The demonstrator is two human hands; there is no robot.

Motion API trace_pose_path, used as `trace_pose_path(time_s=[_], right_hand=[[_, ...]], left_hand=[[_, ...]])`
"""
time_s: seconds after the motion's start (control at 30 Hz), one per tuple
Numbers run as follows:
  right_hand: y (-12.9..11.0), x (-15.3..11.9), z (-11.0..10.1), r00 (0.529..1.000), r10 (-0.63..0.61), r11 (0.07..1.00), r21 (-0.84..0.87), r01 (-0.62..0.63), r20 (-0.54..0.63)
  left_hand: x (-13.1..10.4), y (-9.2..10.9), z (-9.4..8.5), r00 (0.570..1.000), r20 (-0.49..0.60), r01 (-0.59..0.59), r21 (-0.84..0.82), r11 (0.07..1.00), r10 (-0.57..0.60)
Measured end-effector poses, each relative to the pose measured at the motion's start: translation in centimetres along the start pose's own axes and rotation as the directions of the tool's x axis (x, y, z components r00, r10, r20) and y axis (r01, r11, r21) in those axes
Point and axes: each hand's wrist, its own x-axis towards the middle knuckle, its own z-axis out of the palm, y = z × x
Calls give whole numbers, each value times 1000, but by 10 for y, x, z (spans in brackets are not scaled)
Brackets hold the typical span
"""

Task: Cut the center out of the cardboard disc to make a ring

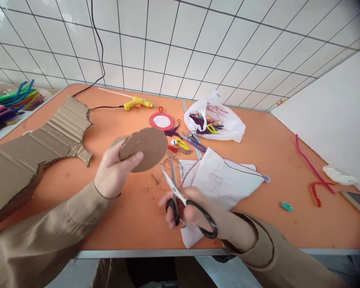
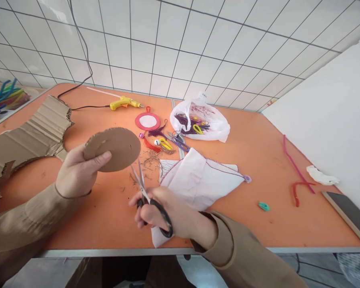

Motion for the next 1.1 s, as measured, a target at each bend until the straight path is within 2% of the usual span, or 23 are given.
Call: trace_pose_path(time_s=[0.07, 0.13, 0.2, 0.23, 0.27, 0.33, 0.37, 0.4, 0.6, 0.77, 0.9, 0.97, 1.03, 1.1], right_hand=[[6, -1, 1, 999, 29, 998, -53, -28, 22], [9, -3, 2, 999, -5, 1000, -14, 6, 47], [8, -4, 3, 991, -123, 992, 36, 125, -49], [5, -4, 3, 966, -200, 978, 25, 207, -161], [2, -3, 2, 923, -241, 970, -43, 239, -299], [-6, 0, 2, 758, -372, 928, -209, 308, -535], [-10, 1, 1, 706, -383, 924, -236, 302, -595], [-14, 3, 0, 699, -368, 930, -239, 280, -613], [-22, 12, 1, 799, -311, 946, -248, 208, -514], [-16, 13, 2, 815, -297, 950, -244, 197, -497], [-15, 11, 0, 796, -341, 936, -257, 240, -500], [-16, 11, -1, 812, -316, 946, -229, 230, -490], [-16, 12, -2, 836, -275, 959, -201, 201, -475], [-16, 13, -2, 837, -268, 960, -202, 192, -477]], left_hand=[[4, 0, -1, 998, -51, 30, -53, 998, -33], [6, 2, -1, 994, -41, 95, -121, 988, -100], [5, 4, 0, 981, 9, 194, -175, 965, -195], [4, 5, 1, 969, 38, 248, -191, 950, -245], [3, 6, 2, 955, 64, 298, -199, 934, -291], [0, 7, 4, 927, 110, 374, -204, 905, -358], [-1, 7, 6, 917, 129, 397, -205, 895, -378], [-3, 7, 7, 908, 145, 415, -201, 887, -392], [-12, 2, 18, 857, 281, 478, -123, 870, -431], [-15, -5, 19, 882, 303, 378, 0, 926, -360], [-12, -9, 16, 849, 404, 346, 63, 936, -341], [-10, -10, 16, 843, 396, 381, 37, 924, -364], [-9, -10, 17, 856, 349, 414, -21, 910, -382], [-7, -12, 16, 867, 320, 429, -88, 899, -382]])
